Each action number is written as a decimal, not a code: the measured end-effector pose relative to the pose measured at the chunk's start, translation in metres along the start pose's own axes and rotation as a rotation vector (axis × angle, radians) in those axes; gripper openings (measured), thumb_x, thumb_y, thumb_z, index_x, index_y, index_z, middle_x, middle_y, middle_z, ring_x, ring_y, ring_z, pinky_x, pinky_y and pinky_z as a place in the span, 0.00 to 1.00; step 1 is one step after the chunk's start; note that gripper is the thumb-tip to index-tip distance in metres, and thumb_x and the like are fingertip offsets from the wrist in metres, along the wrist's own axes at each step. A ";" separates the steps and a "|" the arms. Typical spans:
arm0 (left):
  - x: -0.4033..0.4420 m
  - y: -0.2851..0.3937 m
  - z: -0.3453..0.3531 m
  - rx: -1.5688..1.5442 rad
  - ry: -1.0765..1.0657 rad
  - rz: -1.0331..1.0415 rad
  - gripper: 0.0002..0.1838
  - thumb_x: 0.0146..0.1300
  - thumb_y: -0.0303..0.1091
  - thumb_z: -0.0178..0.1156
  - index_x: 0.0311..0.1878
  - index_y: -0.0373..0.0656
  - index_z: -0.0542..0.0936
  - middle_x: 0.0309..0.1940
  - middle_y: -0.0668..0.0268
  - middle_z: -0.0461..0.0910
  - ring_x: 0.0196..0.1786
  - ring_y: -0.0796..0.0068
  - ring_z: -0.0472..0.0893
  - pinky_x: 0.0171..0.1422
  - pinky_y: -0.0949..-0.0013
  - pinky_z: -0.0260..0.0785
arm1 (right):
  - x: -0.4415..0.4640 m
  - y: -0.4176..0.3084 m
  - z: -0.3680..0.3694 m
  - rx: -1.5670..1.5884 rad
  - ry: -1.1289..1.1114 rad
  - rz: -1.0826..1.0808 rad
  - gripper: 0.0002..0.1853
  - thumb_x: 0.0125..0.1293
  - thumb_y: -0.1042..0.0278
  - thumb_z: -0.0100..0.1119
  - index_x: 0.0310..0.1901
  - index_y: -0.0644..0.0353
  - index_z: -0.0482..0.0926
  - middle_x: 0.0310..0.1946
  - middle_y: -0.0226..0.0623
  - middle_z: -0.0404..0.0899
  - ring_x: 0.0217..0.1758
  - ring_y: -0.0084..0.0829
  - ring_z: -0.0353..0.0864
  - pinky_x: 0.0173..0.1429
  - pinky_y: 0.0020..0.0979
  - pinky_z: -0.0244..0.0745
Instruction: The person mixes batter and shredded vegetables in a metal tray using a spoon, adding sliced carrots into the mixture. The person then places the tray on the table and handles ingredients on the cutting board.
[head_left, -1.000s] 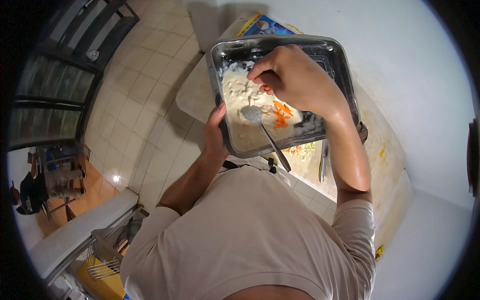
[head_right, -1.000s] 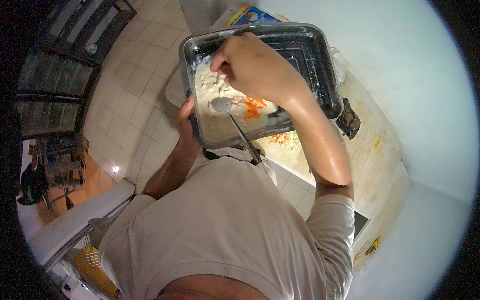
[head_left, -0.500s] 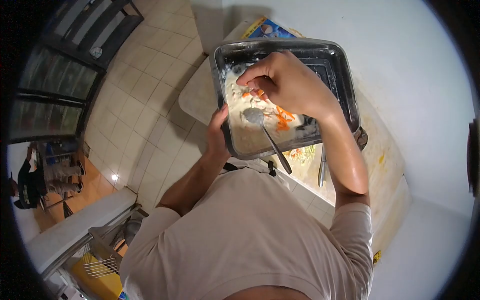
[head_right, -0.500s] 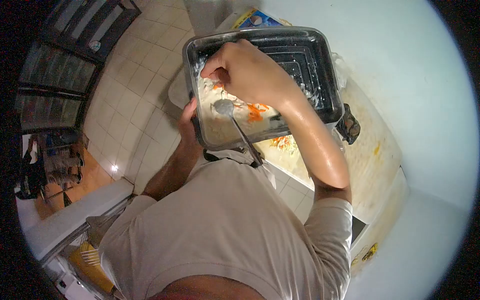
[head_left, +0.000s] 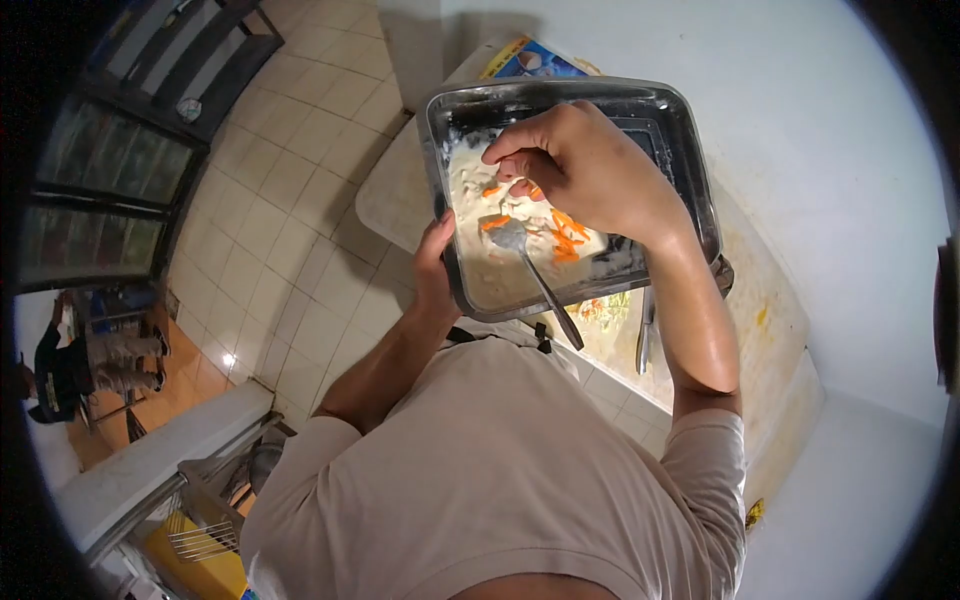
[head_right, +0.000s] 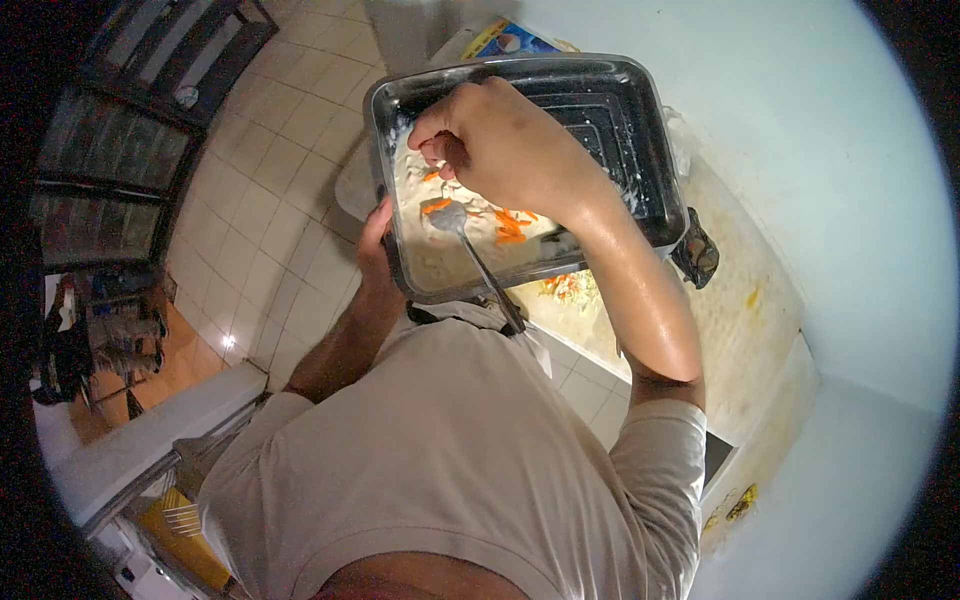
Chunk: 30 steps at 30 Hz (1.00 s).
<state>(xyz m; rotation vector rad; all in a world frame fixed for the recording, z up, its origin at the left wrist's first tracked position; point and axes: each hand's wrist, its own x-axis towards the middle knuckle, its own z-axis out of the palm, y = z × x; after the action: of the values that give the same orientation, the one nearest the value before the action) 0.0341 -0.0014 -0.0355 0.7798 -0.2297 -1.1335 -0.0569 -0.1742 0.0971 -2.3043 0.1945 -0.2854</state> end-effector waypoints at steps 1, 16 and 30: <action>0.000 0.001 0.002 0.009 0.002 -0.001 0.34 0.75 0.50 0.45 0.74 0.35 0.65 0.66 0.54 0.75 0.64 0.60 0.79 0.69 0.57 0.71 | 0.000 -0.001 -0.001 0.014 0.008 0.005 0.09 0.68 0.82 0.59 0.47 0.71 0.84 0.35 0.44 0.89 0.37 0.31 0.90 0.46 0.30 0.83; 0.003 -0.003 -0.001 -0.004 -0.043 0.022 0.35 0.75 0.52 0.42 0.75 0.34 0.63 0.70 0.51 0.71 0.68 0.58 0.75 0.74 0.56 0.67 | -0.025 0.011 -0.016 0.072 0.053 0.082 0.09 0.62 0.83 0.60 0.44 0.71 0.85 0.31 0.45 0.87 0.36 0.33 0.91 0.42 0.31 0.83; 0.005 -0.006 -0.007 -0.019 -0.111 0.035 0.35 0.76 0.51 0.41 0.77 0.35 0.61 0.72 0.53 0.69 0.71 0.59 0.72 0.77 0.56 0.62 | -0.028 0.010 -0.016 0.373 -0.031 0.136 0.09 0.70 0.83 0.61 0.49 0.71 0.85 0.41 0.39 0.87 0.46 0.25 0.87 0.53 0.27 0.83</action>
<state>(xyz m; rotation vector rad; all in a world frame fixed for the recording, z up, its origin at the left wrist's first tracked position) 0.0358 -0.0042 -0.0456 0.6941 -0.3239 -1.1458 -0.0890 -0.1859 0.0967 -1.9154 0.2575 -0.1976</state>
